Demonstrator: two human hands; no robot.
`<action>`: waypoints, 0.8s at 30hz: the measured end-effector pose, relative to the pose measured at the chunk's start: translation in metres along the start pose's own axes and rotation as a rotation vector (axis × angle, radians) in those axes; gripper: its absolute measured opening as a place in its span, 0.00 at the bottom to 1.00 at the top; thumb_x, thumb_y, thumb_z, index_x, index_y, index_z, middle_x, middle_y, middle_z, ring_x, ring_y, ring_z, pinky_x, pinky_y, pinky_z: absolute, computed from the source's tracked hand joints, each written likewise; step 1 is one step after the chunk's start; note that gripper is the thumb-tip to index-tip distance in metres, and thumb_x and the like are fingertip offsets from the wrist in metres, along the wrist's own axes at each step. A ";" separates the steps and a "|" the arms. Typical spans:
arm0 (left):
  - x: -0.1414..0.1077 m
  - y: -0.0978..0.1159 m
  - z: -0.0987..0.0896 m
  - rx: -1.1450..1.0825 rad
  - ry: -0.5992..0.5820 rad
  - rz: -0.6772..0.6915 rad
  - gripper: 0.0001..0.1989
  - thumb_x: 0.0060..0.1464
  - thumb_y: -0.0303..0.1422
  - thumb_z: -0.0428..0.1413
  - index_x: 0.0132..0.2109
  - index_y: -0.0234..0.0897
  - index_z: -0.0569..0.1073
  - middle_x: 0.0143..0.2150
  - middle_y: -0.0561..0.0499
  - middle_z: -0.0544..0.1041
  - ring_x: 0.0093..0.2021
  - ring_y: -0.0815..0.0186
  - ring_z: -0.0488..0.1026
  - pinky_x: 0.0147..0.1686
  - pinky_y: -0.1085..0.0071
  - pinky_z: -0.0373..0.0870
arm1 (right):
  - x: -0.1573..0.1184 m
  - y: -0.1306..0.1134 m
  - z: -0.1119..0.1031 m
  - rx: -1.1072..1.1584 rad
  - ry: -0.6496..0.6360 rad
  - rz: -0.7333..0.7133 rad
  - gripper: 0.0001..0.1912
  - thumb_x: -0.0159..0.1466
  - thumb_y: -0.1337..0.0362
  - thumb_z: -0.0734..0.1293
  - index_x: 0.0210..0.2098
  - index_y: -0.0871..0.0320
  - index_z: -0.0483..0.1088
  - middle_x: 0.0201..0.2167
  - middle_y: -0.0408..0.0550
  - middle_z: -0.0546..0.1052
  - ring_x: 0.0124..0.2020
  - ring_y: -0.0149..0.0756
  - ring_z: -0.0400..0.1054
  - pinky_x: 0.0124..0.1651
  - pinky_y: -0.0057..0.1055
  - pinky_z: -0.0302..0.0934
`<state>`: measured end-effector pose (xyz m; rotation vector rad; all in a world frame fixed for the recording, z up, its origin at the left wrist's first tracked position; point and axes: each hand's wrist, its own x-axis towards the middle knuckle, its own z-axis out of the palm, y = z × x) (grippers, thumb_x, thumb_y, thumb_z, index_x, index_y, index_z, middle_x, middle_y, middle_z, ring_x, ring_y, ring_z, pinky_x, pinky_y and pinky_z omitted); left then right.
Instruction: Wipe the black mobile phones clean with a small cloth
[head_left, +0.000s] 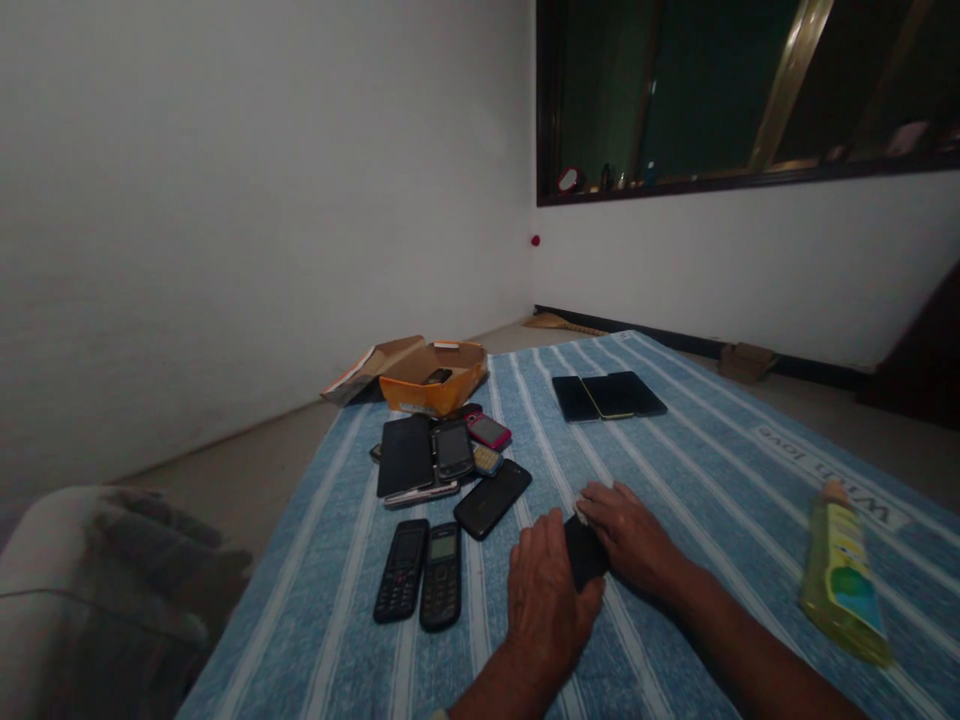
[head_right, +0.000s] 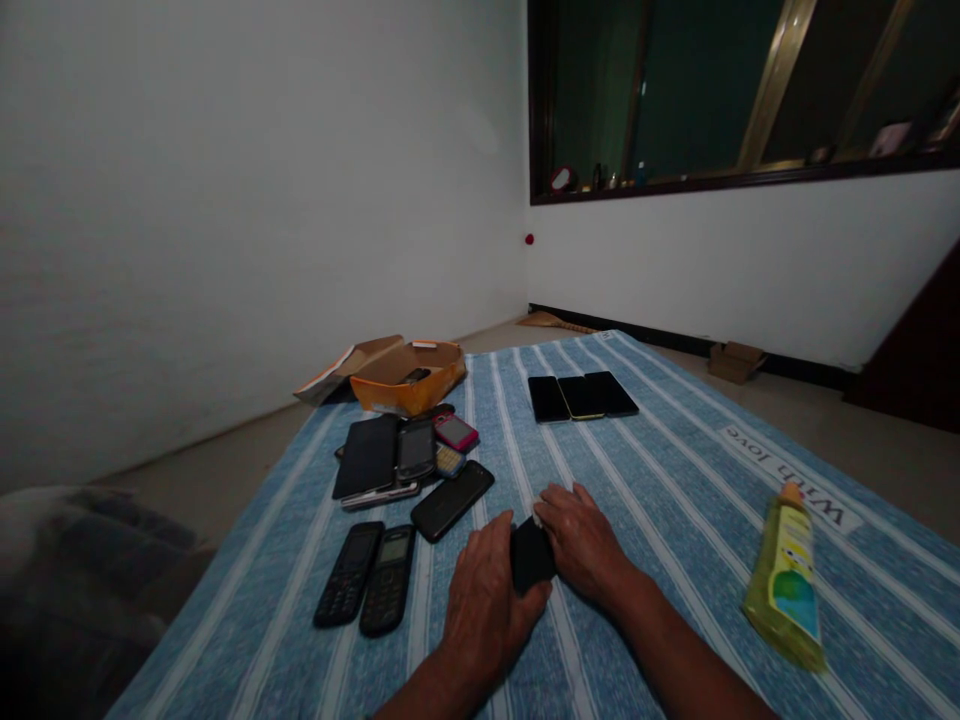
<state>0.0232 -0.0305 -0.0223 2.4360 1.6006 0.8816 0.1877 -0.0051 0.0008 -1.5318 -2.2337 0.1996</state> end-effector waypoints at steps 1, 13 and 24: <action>0.000 0.000 0.001 0.004 0.006 -0.002 0.34 0.47 0.31 0.59 0.62 0.32 0.60 0.54 0.38 0.73 0.54 0.49 0.70 0.54 0.51 0.67 | 0.000 -0.001 0.000 -0.005 -0.005 -0.013 0.16 0.68 0.74 0.56 0.44 0.57 0.73 0.48 0.53 0.75 0.57 0.42 0.64 0.64 0.49 0.47; 0.007 0.007 -0.016 -0.076 -0.043 0.002 0.25 0.52 0.31 0.58 0.57 0.36 0.64 0.49 0.43 0.74 0.49 0.54 0.72 0.49 0.56 0.69 | -0.002 -0.027 -0.003 0.095 -0.070 -0.195 0.13 0.69 0.71 0.58 0.45 0.54 0.71 0.44 0.47 0.75 0.50 0.37 0.66 0.64 0.46 0.45; 0.008 0.005 -0.013 0.013 -0.051 -0.017 0.33 0.48 0.31 0.60 0.61 0.31 0.61 0.51 0.40 0.74 0.53 0.50 0.70 0.52 0.53 0.69 | 0.002 0.005 -0.011 -0.026 -0.007 0.013 0.14 0.70 0.72 0.56 0.43 0.57 0.72 0.42 0.49 0.75 0.47 0.38 0.67 0.59 0.44 0.49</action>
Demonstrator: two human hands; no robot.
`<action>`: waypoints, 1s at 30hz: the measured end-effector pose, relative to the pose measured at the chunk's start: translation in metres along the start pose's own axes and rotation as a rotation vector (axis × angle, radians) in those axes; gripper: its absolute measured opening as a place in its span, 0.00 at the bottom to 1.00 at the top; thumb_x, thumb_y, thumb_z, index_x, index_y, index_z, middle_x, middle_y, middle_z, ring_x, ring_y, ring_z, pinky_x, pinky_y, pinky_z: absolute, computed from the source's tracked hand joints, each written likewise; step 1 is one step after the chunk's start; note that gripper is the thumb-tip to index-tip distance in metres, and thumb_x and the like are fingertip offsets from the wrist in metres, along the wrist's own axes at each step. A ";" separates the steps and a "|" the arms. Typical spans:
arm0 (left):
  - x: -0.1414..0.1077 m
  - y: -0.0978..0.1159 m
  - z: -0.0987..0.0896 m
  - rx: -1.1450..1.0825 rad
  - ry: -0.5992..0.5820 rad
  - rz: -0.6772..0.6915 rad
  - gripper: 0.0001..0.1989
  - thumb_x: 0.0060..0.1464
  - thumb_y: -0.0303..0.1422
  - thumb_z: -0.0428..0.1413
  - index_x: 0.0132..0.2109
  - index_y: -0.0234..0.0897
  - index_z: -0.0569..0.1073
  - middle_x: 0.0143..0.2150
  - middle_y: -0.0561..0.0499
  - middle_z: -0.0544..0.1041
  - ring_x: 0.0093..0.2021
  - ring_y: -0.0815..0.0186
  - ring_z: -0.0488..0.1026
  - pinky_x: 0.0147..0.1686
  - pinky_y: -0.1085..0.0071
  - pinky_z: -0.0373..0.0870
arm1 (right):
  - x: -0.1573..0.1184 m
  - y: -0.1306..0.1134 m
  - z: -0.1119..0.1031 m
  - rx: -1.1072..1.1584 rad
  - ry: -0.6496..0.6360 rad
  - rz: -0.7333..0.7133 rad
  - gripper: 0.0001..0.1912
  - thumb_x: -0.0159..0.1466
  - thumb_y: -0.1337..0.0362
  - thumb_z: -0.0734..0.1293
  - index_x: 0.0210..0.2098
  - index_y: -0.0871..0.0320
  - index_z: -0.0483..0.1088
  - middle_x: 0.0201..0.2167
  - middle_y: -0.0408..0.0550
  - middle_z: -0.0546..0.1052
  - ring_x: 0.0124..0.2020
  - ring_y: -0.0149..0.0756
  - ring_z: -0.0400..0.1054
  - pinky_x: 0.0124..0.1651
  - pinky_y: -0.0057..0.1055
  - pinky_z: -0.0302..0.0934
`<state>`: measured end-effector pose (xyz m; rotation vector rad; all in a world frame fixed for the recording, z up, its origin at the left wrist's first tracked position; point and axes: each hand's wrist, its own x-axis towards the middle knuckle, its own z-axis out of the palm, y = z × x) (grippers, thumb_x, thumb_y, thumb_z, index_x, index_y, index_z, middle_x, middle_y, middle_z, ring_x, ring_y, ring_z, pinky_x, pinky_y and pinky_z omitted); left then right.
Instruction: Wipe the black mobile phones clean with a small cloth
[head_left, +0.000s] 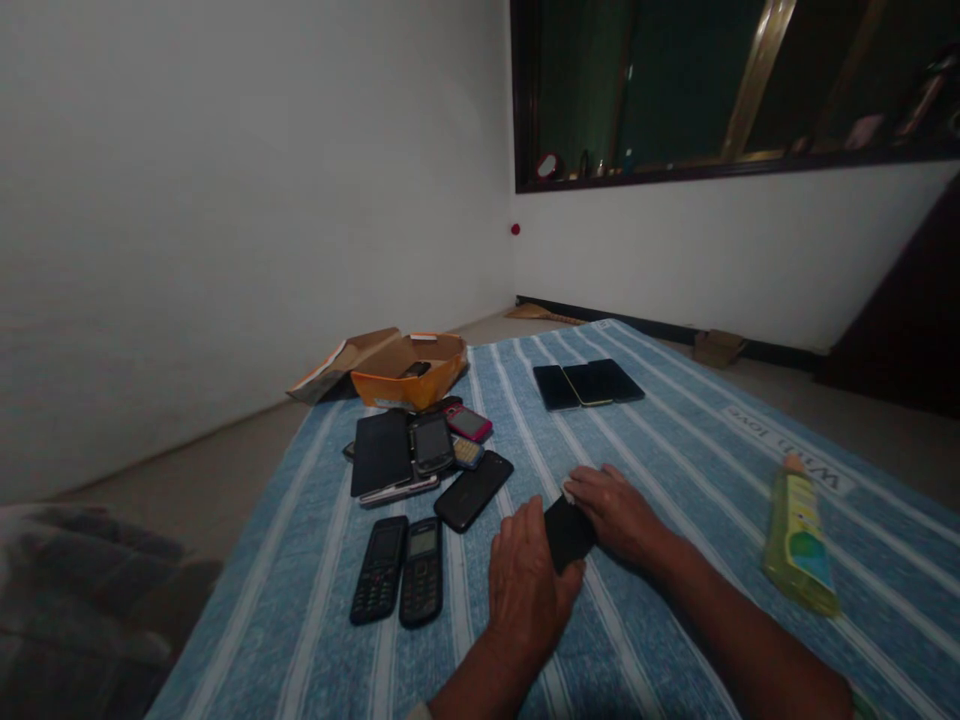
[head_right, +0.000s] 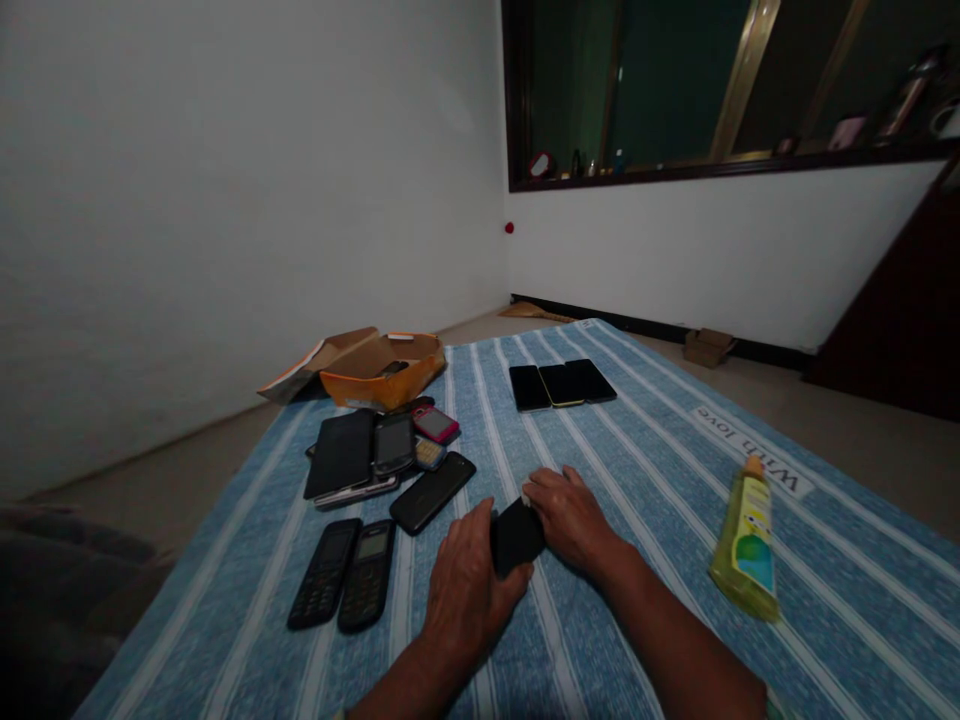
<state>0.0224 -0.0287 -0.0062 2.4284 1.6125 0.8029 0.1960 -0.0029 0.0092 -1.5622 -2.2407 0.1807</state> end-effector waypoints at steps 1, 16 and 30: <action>0.000 0.000 -0.001 -0.001 -0.010 -0.004 0.34 0.48 0.31 0.60 0.61 0.31 0.61 0.51 0.40 0.74 0.53 0.50 0.70 0.52 0.53 0.69 | 0.000 0.001 0.000 -0.004 0.006 0.013 0.14 0.69 0.73 0.56 0.42 0.57 0.72 0.42 0.49 0.75 0.46 0.38 0.67 0.58 0.42 0.51; -0.002 -0.013 0.008 -0.029 0.088 0.109 0.30 0.51 0.31 0.58 0.60 0.33 0.60 0.52 0.40 0.74 0.50 0.51 0.73 0.49 0.53 0.71 | -0.002 -0.033 0.015 0.024 0.009 -0.222 0.08 0.69 0.70 0.59 0.42 0.58 0.70 0.40 0.49 0.73 0.44 0.38 0.64 0.52 0.36 0.52; -0.003 -0.017 0.009 0.038 0.118 0.124 0.34 0.48 0.32 0.60 0.61 0.30 0.59 0.50 0.39 0.76 0.49 0.51 0.73 0.48 0.53 0.72 | 0.002 -0.008 0.000 -0.051 -0.018 0.041 0.13 0.70 0.71 0.55 0.40 0.58 0.70 0.42 0.48 0.74 0.47 0.37 0.66 0.56 0.39 0.49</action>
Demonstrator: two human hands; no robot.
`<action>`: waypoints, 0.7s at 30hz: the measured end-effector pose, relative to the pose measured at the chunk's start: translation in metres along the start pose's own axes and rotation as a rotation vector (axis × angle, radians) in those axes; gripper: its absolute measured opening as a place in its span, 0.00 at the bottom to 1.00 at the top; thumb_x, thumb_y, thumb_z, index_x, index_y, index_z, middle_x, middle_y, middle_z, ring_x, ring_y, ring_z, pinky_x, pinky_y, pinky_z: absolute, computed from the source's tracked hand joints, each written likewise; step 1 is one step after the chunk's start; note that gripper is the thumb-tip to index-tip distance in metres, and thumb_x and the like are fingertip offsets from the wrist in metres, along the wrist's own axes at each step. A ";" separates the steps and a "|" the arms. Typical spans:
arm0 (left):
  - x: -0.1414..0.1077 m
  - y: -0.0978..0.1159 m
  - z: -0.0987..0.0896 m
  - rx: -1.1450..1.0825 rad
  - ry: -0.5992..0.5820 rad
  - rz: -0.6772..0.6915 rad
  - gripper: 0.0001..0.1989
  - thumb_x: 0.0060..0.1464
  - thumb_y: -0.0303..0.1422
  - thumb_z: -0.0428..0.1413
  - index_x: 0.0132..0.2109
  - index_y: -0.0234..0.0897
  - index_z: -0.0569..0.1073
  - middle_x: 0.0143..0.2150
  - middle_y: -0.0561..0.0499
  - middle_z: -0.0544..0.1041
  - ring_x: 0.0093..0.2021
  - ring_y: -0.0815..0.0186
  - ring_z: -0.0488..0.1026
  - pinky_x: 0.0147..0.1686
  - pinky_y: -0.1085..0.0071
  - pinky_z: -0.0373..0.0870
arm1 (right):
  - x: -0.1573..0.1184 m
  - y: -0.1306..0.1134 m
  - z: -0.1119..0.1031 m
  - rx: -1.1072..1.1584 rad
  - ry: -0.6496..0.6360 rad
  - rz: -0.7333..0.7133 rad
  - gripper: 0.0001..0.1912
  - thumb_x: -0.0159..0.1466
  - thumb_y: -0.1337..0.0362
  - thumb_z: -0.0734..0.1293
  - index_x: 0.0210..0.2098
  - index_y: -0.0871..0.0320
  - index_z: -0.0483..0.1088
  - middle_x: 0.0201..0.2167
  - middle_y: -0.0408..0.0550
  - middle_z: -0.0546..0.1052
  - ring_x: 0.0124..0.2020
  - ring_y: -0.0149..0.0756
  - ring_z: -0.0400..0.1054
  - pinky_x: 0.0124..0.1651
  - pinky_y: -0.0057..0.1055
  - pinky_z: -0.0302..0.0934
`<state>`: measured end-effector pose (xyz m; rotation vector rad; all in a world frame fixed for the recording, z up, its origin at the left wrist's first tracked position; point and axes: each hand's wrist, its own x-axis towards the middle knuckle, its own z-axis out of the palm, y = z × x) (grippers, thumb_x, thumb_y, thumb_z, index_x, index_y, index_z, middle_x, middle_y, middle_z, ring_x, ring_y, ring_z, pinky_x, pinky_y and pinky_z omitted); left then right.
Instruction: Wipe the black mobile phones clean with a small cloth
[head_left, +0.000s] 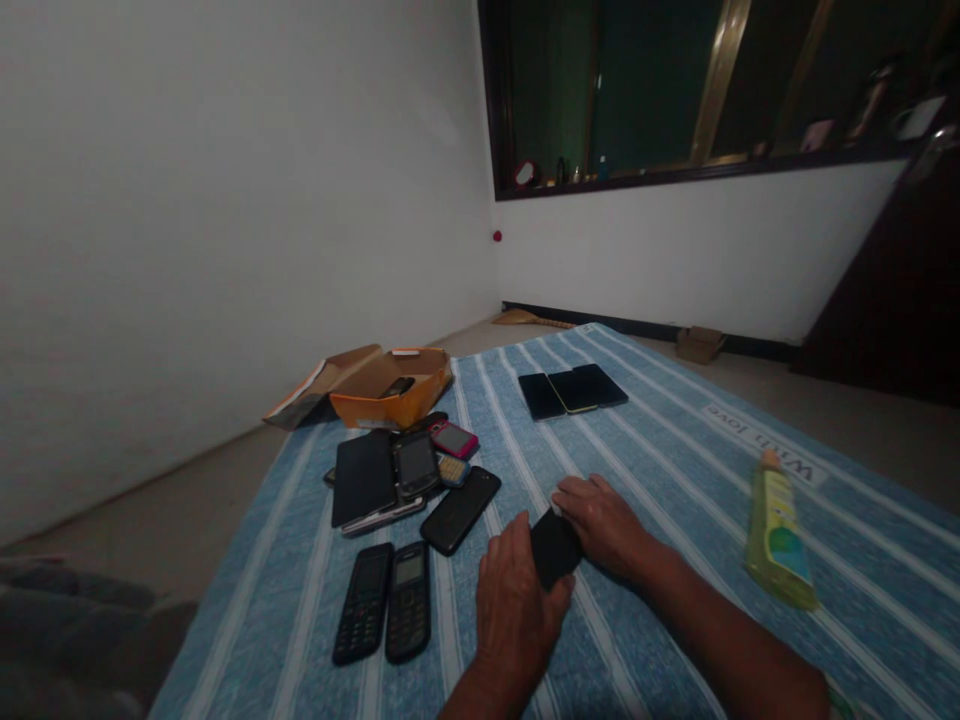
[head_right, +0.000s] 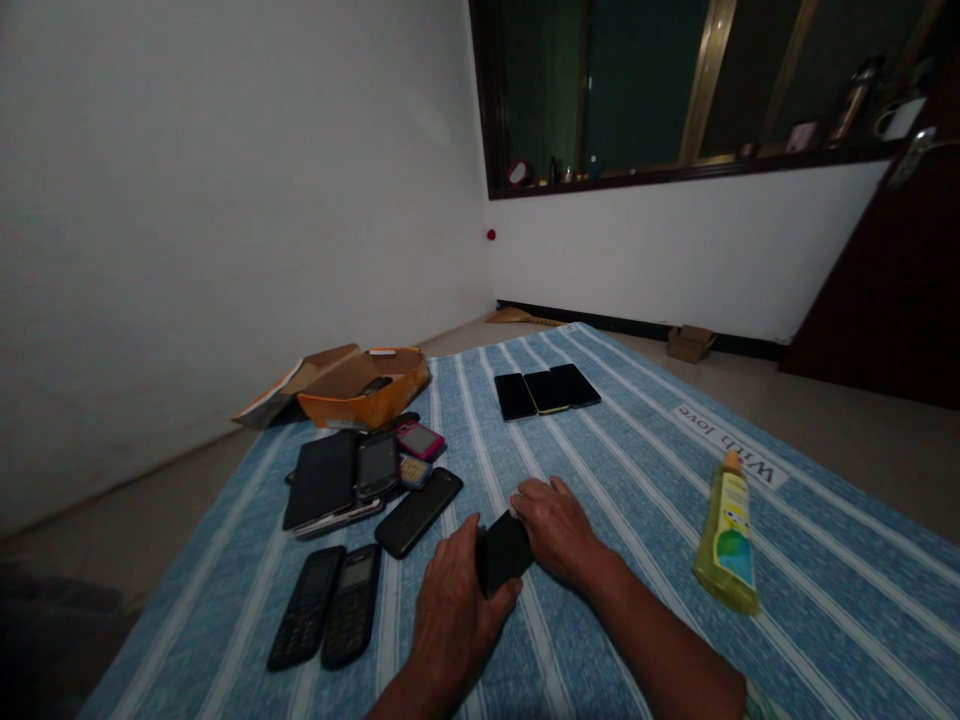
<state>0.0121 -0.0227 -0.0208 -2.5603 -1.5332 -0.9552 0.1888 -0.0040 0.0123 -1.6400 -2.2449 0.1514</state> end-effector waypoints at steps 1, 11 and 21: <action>0.000 0.001 0.000 -0.002 0.003 -0.004 0.34 0.47 0.31 0.60 0.61 0.31 0.59 0.50 0.39 0.76 0.49 0.51 0.73 0.48 0.53 0.72 | 0.000 0.001 -0.001 -0.004 -0.006 0.018 0.13 0.71 0.71 0.55 0.40 0.58 0.70 0.42 0.48 0.74 0.46 0.37 0.66 0.55 0.38 0.50; -0.001 0.002 0.003 -0.006 0.014 -0.011 0.36 0.45 0.29 0.60 0.61 0.31 0.58 0.51 0.39 0.75 0.49 0.50 0.73 0.49 0.52 0.72 | -0.002 -0.006 0.004 -0.093 0.036 0.062 0.12 0.67 0.75 0.57 0.38 0.59 0.71 0.39 0.49 0.73 0.41 0.38 0.64 0.46 0.33 0.53; -0.002 -0.001 0.006 -0.101 0.051 0.035 0.34 0.51 0.32 0.59 0.63 0.35 0.56 0.52 0.40 0.74 0.50 0.51 0.74 0.48 0.52 0.73 | -0.004 -0.027 0.013 0.103 -0.004 -0.221 0.09 0.68 0.71 0.60 0.42 0.58 0.70 0.41 0.48 0.73 0.45 0.37 0.64 0.55 0.38 0.50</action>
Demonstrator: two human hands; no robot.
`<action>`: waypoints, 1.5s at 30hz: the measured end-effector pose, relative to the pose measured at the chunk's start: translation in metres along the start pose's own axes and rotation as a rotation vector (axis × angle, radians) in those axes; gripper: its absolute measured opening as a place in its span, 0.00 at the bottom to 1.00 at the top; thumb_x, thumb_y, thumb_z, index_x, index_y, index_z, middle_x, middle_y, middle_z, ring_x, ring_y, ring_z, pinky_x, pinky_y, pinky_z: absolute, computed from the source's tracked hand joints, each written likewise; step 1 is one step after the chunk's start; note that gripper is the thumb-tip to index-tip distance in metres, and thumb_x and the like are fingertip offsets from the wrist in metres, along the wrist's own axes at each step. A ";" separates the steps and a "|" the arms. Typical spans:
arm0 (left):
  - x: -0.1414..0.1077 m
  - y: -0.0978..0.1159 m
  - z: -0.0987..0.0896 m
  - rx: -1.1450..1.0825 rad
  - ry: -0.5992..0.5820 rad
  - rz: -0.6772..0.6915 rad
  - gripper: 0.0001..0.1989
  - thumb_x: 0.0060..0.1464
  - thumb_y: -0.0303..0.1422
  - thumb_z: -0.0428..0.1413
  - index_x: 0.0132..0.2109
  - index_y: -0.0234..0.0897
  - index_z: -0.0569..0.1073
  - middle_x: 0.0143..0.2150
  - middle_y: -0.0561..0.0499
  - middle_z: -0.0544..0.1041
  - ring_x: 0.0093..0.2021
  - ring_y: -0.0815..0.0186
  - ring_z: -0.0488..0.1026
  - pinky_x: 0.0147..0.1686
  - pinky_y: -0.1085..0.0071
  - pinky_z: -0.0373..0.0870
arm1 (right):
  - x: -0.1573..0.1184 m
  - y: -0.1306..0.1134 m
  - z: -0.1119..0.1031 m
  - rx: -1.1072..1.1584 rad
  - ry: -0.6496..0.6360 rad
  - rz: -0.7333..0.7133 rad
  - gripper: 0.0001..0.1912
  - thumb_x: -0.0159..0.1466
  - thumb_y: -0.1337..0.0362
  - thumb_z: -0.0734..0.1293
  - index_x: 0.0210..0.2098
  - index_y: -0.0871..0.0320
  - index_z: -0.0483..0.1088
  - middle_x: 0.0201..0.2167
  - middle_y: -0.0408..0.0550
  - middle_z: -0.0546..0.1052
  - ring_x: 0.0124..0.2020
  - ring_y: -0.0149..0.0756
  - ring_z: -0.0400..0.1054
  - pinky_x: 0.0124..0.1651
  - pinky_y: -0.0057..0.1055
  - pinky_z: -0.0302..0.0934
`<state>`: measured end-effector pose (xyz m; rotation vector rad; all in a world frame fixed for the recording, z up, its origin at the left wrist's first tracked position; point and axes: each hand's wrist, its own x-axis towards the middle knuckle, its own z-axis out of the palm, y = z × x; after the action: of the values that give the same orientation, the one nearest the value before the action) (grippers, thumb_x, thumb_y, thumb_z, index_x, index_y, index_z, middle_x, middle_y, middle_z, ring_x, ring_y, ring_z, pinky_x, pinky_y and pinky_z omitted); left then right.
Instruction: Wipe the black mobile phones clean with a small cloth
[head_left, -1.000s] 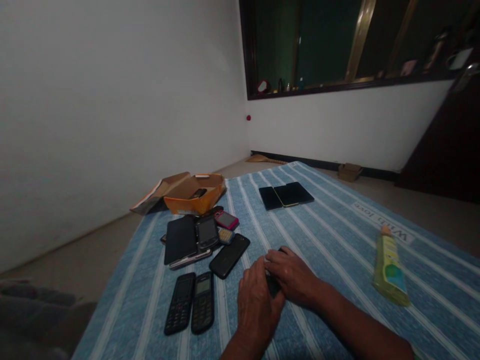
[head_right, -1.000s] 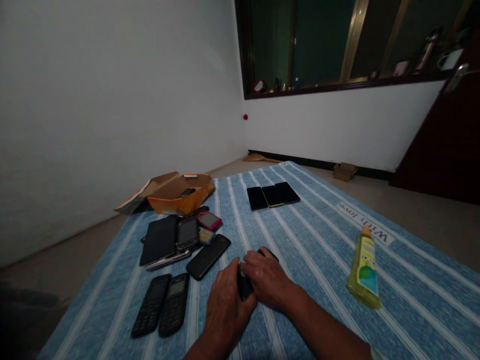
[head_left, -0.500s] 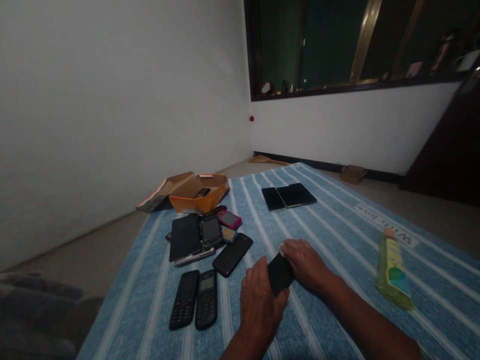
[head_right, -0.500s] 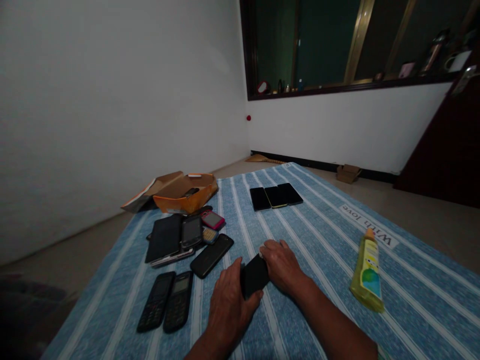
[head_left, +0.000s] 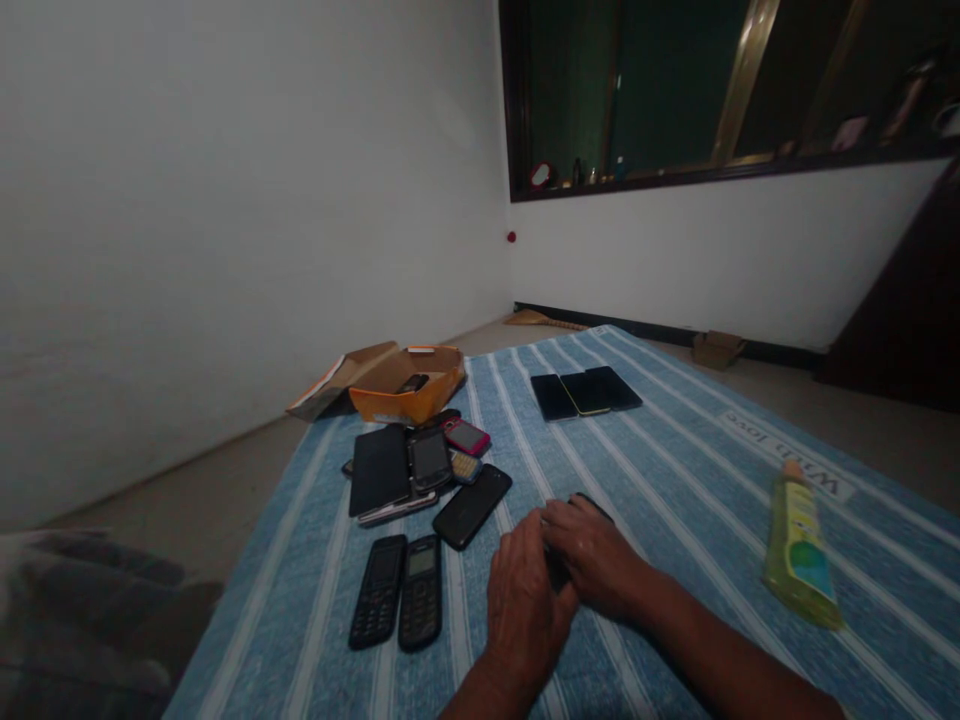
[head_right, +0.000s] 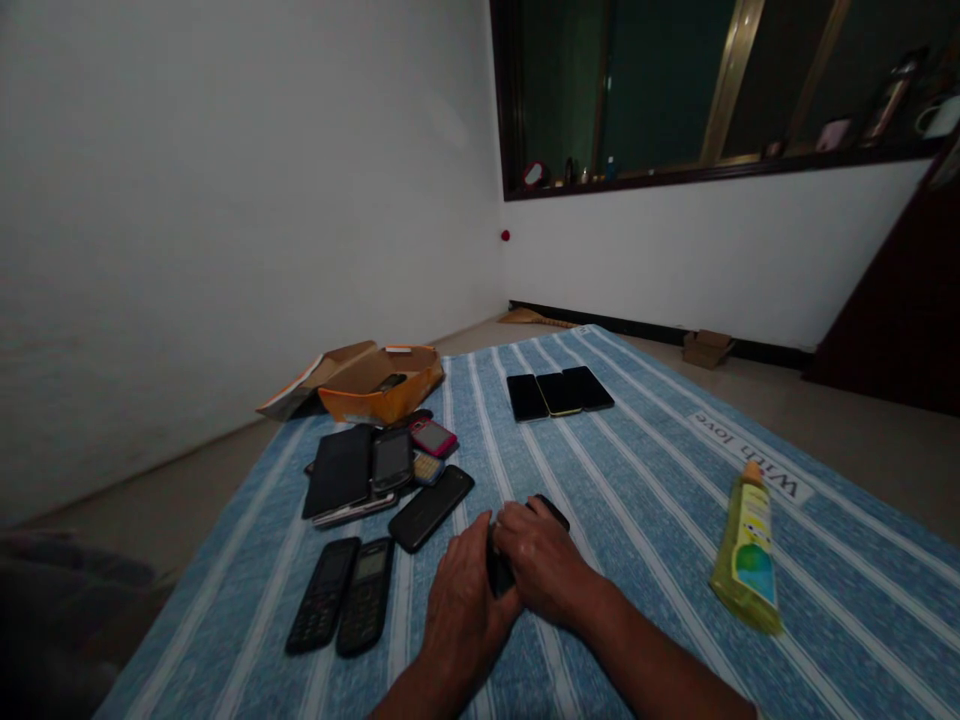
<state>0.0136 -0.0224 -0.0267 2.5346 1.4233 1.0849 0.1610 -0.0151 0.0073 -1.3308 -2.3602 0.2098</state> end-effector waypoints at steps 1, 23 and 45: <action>0.000 0.000 0.001 -0.011 0.005 0.006 0.34 0.51 0.32 0.59 0.63 0.35 0.56 0.53 0.39 0.74 0.51 0.50 0.74 0.49 0.52 0.72 | 0.000 -0.001 0.001 0.022 -0.002 -0.016 0.09 0.68 0.72 0.60 0.44 0.57 0.70 0.42 0.48 0.73 0.46 0.37 0.64 0.56 0.39 0.49; -0.003 0.009 0.004 0.059 -0.106 -0.140 0.37 0.40 0.29 0.59 0.60 0.34 0.62 0.52 0.39 0.75 0.53 0.47 0.71 0.50 0.50 0.70 | -0.007 0.028 -0.003 -0.069 -0.051 0.233 0.15 0.69 0.71 0.56 0.43 0.55 0.72 0.47 0.51 0.75 0.51 0.42 0.66 0.60 0.48 0.47; -0.023 -0.014 0.030 0.106 -0.067 -0.034 0.40 0.44 0.35 0.60 0.64 0.34 0.58 0.57 0.36 0.72 0.55 0.45 0.70 0.53 0.48 0.69 | -0.015 0.023 0.020 -0.023 0.028 0.068 0.19 0.68 0.72 0.57 0.53 0.51 0.70 0.52 0.51 0.75 0.55 0.42 0.67 0.64 0.50 0.47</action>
<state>0.0136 -0.0231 -0.0672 2.5800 1.5407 0.9343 0.1769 -0.0145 -0.0225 -1.4165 -2.3032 0.1840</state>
